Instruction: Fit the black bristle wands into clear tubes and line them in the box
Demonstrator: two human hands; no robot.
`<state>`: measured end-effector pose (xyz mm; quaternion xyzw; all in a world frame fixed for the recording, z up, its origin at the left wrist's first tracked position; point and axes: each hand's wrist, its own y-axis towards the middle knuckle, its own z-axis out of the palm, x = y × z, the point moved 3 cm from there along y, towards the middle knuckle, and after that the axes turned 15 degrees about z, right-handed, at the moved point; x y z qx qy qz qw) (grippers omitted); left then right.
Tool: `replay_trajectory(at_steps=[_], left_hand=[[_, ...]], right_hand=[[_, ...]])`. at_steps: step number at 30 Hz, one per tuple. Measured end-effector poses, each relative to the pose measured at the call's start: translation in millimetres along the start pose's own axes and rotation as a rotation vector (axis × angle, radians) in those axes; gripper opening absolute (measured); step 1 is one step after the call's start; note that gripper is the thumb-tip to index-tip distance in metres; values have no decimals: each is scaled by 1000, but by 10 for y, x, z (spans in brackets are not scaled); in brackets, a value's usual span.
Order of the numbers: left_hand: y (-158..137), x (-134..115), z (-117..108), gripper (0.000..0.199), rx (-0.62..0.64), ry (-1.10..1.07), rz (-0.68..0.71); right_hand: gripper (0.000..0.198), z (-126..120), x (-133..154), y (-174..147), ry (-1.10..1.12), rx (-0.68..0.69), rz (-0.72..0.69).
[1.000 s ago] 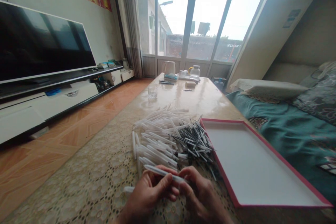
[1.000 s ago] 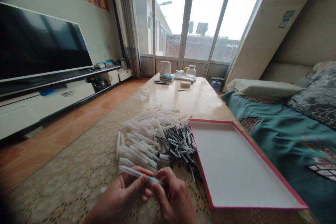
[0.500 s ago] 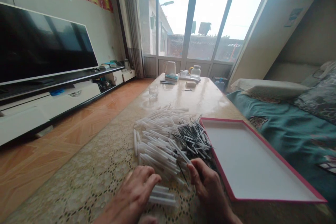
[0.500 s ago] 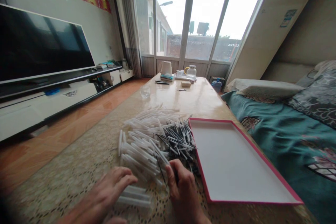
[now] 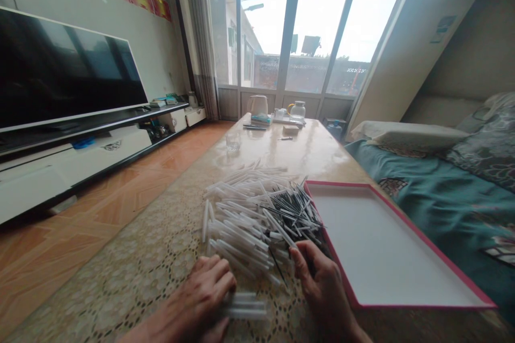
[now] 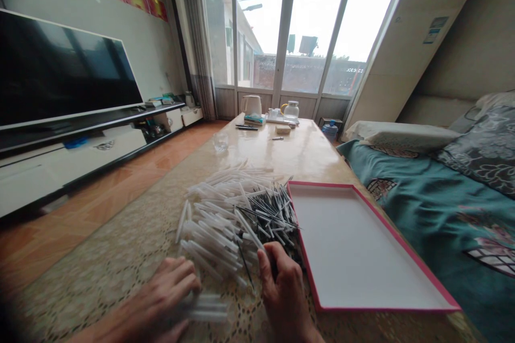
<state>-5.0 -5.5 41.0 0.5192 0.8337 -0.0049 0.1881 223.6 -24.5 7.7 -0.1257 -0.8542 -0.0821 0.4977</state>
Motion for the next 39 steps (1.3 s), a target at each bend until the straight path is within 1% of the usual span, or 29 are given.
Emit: replay_trajectory(at_steps=[2, 3, 4, 6, 9, 11, 12, 13, 15, 16, 17, 19, 20, 22, 24, 26, 29, 31, 34, 36, 39], left_hand=[[-16, -33, -11, 47, 37, 18, 72], [-40, -33, 17, 56, 40, 23, 118], [-76, -5, 72, 62, 35, 27, 124], [-164, 100, 238, 57, -41, 54, 100], [-269, 227, 502, 47, -166, 65, 142], [-270, 262, 558, 37, -190, 42, 64], [-240, 257, 532, 28, -184, 15, 17], [-193, 245, 476, 24, -163, -13, -42], [-55, 240, 293, 35, -119, -52, -183], [35, 251, 175, 35, -132, -40, -222], [140, 276, 58, 29, -143, -8, -236], [397, 366, -148, 18, -183, 111, -176], [544, 430, -221, 17, -188, 171, -134], [860, 584, -313, 17, -194, 211, -96], [1191, 715, -355, 19, -180, 237, -63], [1498, 793, -373, 22, -161, 259, -19], [1832, 845, -380, 23, -129, 273, 35], [1944, 866, -376, 21, -111, 270, 66], [1962, 901, -378, 15, -98, 246, 102], [1890, 914, -403, 18, -117, 223, 108], [1669, 897, -478, 26, -202, 190, 84]], right_hand=[[34, -5, -3, 7, 2, -13, -1], [34, -6, -8, 12, 3, -15, 1], [34, -7, -15, 15, 4, -13, 2], [34, -8, -32, 20, 2, -6, 2], [33, -2, -49, 16, -9, 4, -8], [33, -1, -50, 12, -5, -7, -6], [33, -5, -49, 11, 6, -22, 1], [33, -15, -49, 11, 25, -46, 14], [32, -51, -61, 18, 94, -124, 63], [33, -74, -72, 24, 143, -167, 91], [33, -97, -86, 31, 197, -206, 117], [35, -135, -114, 47, 298, -261, 155], [36, -146, -124, 55, 335, -269, 163], [36, -158, -135, 65, 370, -273, 172], [36, -160, -136, 68, 372, -267, 168], [36, -158, -133, 66, 367, -270, 159], [34, -152, -133, 65, 361, -277, 147], [34, -144, -137, 69, 358, -272, 145], [33, -130, -141, 74, 353, -254, 152], [33, -129, -142, 73, 348, -257, 156], [34, -135, -141, 69, 330, -263, 149]])
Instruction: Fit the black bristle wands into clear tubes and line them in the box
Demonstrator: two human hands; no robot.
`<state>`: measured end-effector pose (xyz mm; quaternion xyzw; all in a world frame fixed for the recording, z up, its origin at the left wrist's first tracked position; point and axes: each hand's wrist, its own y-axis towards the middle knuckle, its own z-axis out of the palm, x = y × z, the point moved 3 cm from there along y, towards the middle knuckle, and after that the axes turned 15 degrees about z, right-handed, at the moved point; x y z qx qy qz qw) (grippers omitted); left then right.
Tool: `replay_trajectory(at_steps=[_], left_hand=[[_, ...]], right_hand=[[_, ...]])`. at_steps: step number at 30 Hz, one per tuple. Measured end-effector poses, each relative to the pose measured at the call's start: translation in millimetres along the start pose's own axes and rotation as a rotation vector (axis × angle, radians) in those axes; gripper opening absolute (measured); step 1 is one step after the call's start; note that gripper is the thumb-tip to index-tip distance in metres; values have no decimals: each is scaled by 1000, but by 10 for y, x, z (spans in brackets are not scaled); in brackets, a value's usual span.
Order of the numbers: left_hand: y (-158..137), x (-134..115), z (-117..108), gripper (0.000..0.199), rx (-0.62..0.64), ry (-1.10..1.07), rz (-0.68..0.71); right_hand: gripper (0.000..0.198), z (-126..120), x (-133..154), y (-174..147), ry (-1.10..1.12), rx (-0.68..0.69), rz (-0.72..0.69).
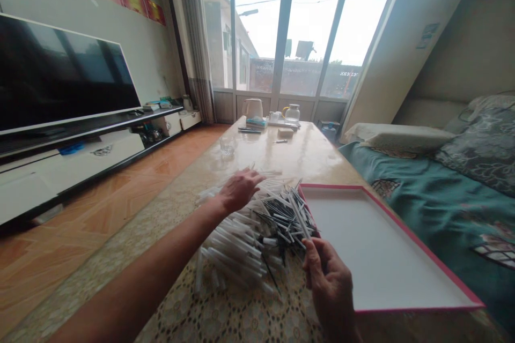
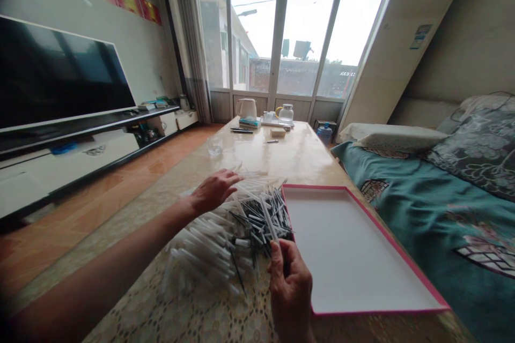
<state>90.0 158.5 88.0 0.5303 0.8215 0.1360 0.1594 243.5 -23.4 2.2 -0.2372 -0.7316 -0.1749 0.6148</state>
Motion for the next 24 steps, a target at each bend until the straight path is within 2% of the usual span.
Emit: replay_trajectory(at_steps=[3, 8, 15, 20, 24], left_hand=[[-300, -67, -122, 23, -72, -39, -61], [-718, -248, -107, 10, 30, -213, -28], [-716, -301, 30, 13, 46, -290, -13], [-748, -323, -59, 10, -77, -349, -119], [-981, -425, -70, 17, -221, -488, -292]], right_hand=[[35, 1, 8, -11, -33, 8, -12], [35, 31, 57, -73, -83, 27, -38], [34, 41, 69, -70, -84, 37, -30], [31, 44, 77, -80, -166, 77, -130], [26, 72, 156, -167, -189, 102, -254]])
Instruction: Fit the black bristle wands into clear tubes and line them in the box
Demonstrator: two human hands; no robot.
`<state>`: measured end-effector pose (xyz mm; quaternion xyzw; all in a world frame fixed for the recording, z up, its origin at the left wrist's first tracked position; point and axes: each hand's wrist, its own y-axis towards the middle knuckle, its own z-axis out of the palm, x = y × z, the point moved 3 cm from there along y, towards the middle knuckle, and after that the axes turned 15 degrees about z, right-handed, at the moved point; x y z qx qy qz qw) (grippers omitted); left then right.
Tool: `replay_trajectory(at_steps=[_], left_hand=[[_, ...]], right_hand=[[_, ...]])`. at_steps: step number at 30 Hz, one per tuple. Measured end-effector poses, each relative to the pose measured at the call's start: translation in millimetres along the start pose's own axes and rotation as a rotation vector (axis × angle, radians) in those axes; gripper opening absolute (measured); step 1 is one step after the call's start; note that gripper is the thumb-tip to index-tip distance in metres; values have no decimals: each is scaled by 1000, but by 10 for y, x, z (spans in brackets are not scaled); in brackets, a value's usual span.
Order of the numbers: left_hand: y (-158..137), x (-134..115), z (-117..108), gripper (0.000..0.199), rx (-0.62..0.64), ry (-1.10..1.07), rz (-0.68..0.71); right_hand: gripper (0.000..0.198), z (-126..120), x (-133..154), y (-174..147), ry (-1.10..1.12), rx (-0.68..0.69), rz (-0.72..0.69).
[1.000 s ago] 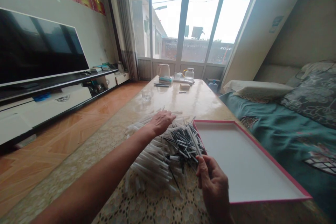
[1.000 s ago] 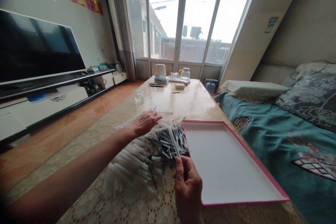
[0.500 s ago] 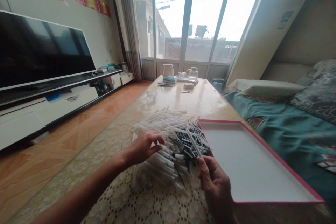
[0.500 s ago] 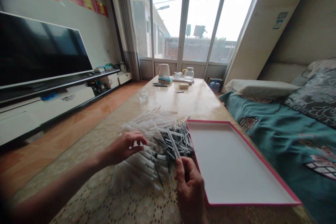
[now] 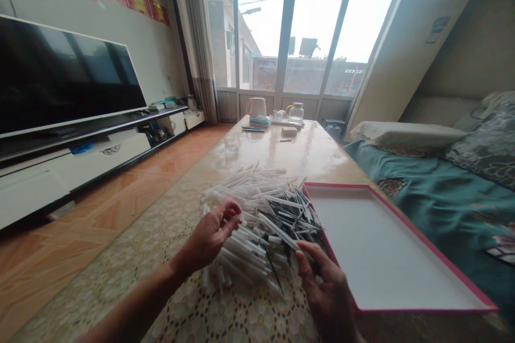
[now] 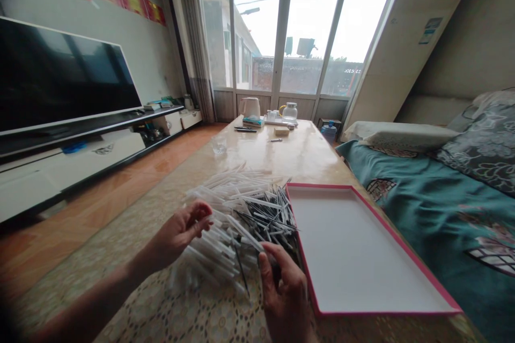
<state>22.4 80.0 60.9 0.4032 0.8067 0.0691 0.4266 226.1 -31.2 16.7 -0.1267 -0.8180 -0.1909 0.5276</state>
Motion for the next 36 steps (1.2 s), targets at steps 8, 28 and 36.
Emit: replay_trajectory(at_steps=[8, 28, 36], left_hand=[[-596, 72, 262, 28, -470, -897, -616], [-580, -49, 199, 11, -56, -367, -265], [-561, 30, 96, 26, 92, -548, -379]], right_hand=[[16, 19, 136, -92, -154, 66, -191], [21, 55, 31, -105, -171, 56, -29], [21, 57, 20, -106, -180, 103, -73]])
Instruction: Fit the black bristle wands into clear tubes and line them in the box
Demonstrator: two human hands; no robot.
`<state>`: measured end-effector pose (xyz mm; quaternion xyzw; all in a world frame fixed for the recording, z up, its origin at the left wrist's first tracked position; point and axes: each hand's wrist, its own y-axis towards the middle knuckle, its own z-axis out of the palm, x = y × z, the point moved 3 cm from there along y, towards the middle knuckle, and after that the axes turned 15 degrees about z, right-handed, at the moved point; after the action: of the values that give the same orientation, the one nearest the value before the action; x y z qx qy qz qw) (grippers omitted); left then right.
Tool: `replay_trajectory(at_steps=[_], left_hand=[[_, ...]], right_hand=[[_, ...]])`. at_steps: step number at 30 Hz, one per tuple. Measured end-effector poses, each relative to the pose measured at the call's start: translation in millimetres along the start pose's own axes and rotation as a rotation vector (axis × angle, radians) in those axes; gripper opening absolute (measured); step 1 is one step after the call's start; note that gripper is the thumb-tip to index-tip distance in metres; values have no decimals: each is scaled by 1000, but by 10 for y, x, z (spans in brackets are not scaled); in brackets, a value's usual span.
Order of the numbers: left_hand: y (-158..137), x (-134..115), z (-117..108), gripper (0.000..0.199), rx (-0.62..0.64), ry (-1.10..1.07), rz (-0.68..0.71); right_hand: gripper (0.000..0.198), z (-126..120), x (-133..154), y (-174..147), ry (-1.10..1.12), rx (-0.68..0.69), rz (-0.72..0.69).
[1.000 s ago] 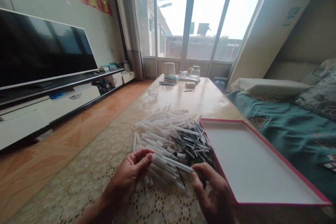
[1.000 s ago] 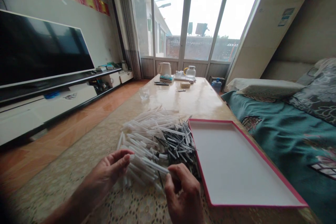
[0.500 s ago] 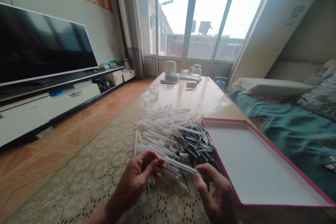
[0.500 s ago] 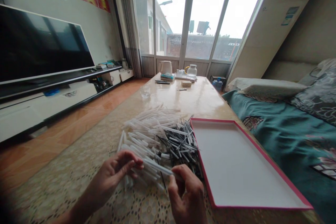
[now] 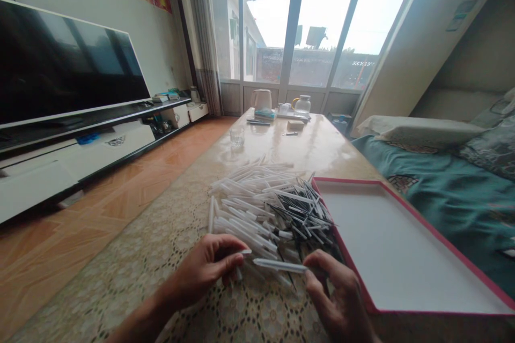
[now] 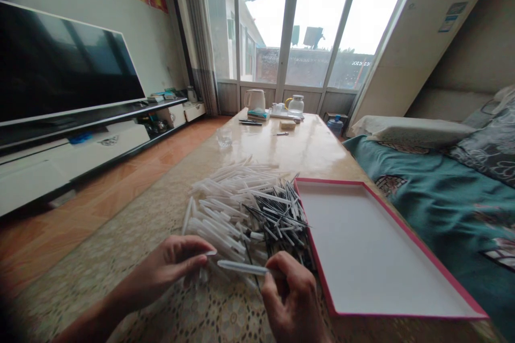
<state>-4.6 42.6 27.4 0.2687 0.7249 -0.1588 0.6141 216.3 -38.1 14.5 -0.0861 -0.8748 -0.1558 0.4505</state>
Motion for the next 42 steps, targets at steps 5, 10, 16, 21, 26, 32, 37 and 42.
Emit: replay_trajectory(at_steps=[5, 10, 16, 21, 26, 32, 37, 42], left_hand=[[13, 38, 21, 27, 36, -86, -44], [22, 76, 80, 28, 51, -132, -55], [21, 105, 137, 32, 37, -141, -41], [23, 90, 186, 26, 31, -204, -31], [22, 96, 233, 22, -55, -346, 20], [5, 141, 364, 23, -144, -403, 55], [-26, 152, 455, 25, -152, -411, 66], [-42, 112, 456, 26, -179, -386, 81]], right_hand=[[21, 8, 32, -2, 13, 7, -14], [21, -1, 43, 10, -48, 42, -53], [19, -11, 32, 51, -153, 176, -121], [15, 27, -5, 79, -409, 232, -331], [15, 49, 73, 30, -516, 83, -566], [18, 49, 172, -8, -540, -22, -646], [33, 103, 34, -23, -455, 114, -428], [45, 171, -56, -23, -127, 385, -66]])
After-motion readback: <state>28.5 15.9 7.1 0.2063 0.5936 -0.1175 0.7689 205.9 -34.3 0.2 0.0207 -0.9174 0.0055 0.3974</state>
